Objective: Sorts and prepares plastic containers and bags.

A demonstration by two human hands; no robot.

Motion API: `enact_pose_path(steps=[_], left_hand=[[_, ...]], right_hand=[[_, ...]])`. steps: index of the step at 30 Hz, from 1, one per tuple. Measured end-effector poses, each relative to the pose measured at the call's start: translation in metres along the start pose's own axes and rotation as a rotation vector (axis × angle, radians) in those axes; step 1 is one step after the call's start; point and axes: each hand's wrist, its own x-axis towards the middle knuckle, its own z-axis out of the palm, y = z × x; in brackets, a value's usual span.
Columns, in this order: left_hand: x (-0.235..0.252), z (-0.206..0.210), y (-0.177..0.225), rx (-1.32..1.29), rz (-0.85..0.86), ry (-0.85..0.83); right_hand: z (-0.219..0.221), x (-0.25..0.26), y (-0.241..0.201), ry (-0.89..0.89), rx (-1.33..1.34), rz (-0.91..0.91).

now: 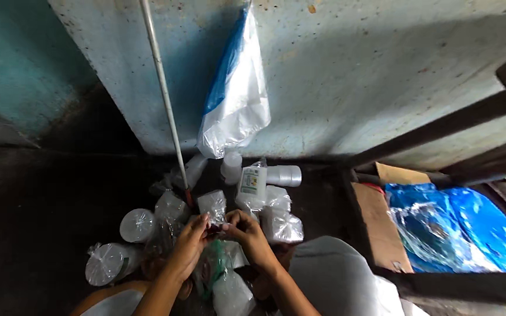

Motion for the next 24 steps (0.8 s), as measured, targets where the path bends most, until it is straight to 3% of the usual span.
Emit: enact_pose_path(steps=[3, 5, 7, 11, 15, 17, 19, 21, 24], left_hand=[[0.003, -0.005, -0.007, 0.345, 0.165, -0.071], [0.003, -0.004, -0.009, 0.511, 0.189, -0.042], [0.001, -0.001, -0.005, 0.367, 0.119, -0.011], [0.003, -0.010, 0.011, -0.202, 0.057, -0.040], [0.006, -0.030, 0.028, -0.394, 0.172, -0.067], [0.008, -0.030, 0.031, -0.181, 0.278, 0.019], [0.010, -0.030, 0.029, 0.305, 0.480, 0.155], [0.007, -0.026, 0.018, 0.651, 0.686, 0.104], [0.002, -0.012, -0.001, 1.043, 0.925, -0.009]], right_hand=[[0.005, -0.002, 0.001, 0.033, 0.131, 0.102], [0.008, -0.003, -0.001, 0.011, 0.189, 0.163], [0.008, -0.003, -0.003, 0.046, 0.264, 0.190], [-0.002, 0.004, 0.004, 0.241, 0.254, 0.137], [-0.027, 0.020, 0.025, 0.402, -0.079, 0.194], [-0.032, 0.022, 0.028, 0.286, -0.410, 0.215], [-0.022, 0.018, 0.021, 0.181, -0.652, 0.030], [-0.004, 0.018, 0.014, 0.097, -0.716, -0.233], [0.015, 0.039, 0.001, 0.116, -0.713, -0.384]])
